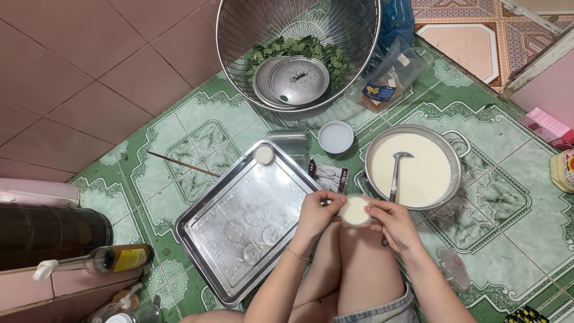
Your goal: The person is portioning a milk-based liquid from a pot into small plastic cups using a ladle.
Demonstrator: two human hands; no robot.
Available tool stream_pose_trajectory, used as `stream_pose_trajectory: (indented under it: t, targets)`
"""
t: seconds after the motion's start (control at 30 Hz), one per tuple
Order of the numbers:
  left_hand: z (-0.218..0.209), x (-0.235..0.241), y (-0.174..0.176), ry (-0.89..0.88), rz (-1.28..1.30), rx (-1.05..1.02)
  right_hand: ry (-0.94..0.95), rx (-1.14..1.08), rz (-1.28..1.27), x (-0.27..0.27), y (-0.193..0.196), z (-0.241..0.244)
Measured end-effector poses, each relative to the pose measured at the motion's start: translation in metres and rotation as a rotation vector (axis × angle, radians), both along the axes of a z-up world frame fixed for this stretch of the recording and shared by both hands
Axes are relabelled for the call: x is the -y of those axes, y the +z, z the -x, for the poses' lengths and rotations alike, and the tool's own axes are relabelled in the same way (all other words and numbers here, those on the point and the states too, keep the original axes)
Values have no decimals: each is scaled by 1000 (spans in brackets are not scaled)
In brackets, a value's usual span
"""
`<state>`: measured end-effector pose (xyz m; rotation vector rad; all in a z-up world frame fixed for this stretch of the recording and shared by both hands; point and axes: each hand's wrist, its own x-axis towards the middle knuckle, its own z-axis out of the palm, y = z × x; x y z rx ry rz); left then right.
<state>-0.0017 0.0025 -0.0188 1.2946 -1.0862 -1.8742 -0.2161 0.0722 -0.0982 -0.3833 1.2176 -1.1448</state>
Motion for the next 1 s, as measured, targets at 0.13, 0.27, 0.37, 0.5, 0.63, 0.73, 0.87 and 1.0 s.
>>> stream_pose_trajectory:
  t: [0.13,0.27,0.37,0.5,0.63,0.73,0.87,1.0]
  targets:
    - [3,-2,-4,5,95,53,-18,-8,3,2,10,-3]
    - [5,-6,3,37,134,70,-44,8,11,5,19,-4]
    - [4,-14,24,21,202,220,-80,34,36,6,9,-1]
    - [-2,-25,29,-108,115,333,-81,35,36,6,9,0]
    - [-1,-33,15,-141,242,320,-91,43,55,5,2,-1]
    - [0,-35,16,-104,241,270,-98,46,59,4,-6,0]
    - [2,-37,16,-60,236,232,-98,37,65,5,-2,-1]
    - [3,-36,11,-59,242,185,-107,21,60,6,1,-1]
